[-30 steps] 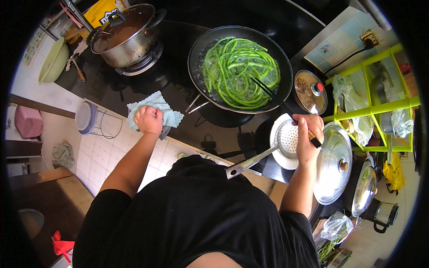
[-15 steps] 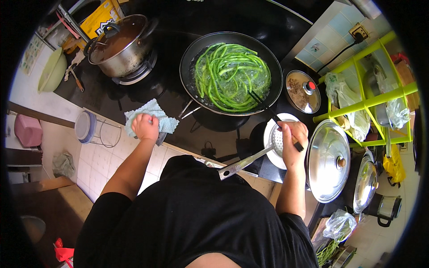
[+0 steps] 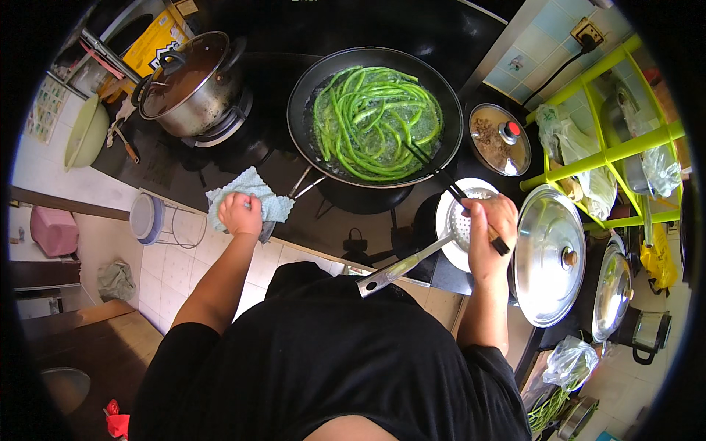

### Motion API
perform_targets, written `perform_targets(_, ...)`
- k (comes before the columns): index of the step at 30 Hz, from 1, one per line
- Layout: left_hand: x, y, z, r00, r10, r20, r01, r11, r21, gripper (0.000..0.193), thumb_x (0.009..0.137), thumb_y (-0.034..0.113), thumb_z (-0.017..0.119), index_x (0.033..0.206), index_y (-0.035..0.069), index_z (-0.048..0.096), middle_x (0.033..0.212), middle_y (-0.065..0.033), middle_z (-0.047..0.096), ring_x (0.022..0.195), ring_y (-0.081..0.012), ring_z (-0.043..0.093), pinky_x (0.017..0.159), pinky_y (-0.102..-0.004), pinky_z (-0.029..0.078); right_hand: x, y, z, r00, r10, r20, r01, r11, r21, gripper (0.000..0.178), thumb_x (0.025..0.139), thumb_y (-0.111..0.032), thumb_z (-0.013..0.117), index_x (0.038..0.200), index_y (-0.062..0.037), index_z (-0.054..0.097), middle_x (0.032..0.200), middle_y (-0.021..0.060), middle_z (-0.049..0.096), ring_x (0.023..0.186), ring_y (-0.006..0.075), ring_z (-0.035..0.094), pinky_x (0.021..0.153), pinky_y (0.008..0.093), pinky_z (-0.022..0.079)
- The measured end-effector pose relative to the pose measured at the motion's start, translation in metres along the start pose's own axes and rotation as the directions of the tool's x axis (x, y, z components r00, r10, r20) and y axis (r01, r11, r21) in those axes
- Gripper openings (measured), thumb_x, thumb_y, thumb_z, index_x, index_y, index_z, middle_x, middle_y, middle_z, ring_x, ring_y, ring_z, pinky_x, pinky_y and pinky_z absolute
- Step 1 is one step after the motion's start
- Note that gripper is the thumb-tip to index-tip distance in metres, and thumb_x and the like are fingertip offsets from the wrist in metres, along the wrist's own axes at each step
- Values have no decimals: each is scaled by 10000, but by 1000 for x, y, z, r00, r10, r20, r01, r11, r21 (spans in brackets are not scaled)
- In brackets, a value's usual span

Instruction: The person cooks green beans in a pan on a stovetop, using chopsticks to stir them. They also check a pot of boiling liquid, rinse a metal bowl in the sink, and transfer the cooked beans into the bowl. Finally, they add a new batch of raw green beans to the pan.

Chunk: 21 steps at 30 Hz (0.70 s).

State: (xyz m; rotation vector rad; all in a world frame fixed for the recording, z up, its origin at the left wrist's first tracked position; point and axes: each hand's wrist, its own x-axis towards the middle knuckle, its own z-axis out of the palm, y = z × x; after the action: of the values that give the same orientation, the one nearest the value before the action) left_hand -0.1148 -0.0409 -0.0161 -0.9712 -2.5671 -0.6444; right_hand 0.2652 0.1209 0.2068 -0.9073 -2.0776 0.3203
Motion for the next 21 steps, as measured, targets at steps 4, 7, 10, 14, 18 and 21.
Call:
perform_targets(4,2,3,-2,1000,9,-13,-9,1000,-7,182,723,273,612,648,130,529,887,-34,555,941,-278,474,877,-401,320,-3,-9,-1,998,-62,5,62,997,-52,78,780,-36,572,769,-68,642,688,36,597,697,209,550,886,398,364)
perform_targets(7,1,2,-1,999,18,-28,-18,1000,-11,178,726,271,620,655,135,529,881,-33,551,943,-275,476,869,-399,324,-2,-16,6,996,-68,53,73,992,-105,71,773,-47,570,774,-70,638,691,39,597,715,211,558,909,410,354)
perform_targets(10,1,-2,-1,999,24,-49,-24,1000,5,179,723,275,627,652,144,528,881,-25,549,948,-268,475,865,-398,325,-8,-22,-3,998,-3,-69,2,1000,-15,91,792,-67,543,757,-61,628,665,42,588,694,221,559,901,419,366)
perform_targets(14,3,2,-1,999,31,-6,-31,1000,3,171,738,296,609,743,137,544,960,-37,540,1002,-276,451,896,-398,310,-26,-27,-7,983,-6,-182,-1,999,-37,248,887,-172,445,758,-15,587,638,69,561,695,223,544,919,435,364)
perform_targets(18,2,1,-2,999,40,20,-41,998,40,258,753,327,591,927,138,565,1146,-50,505,1104,-277,410,949,-414,269,-48,-47,-10,974,11,-226,-32,996,-88,261,872,-194,441,736,-33,594,632,55,566,650,212,544,914,420,366)
perform_targets(21,0,-8,-4,981,165,101,-166,986,5,315,750,339,594,989,135,572,1204,-64,482,1155,-280,379,974,-445,234,-71,-62,-12,961,44,-272,-81,989,-128,287,882,-194,402,726,-28,576,624,68,541,636,226,530,913,444,364)
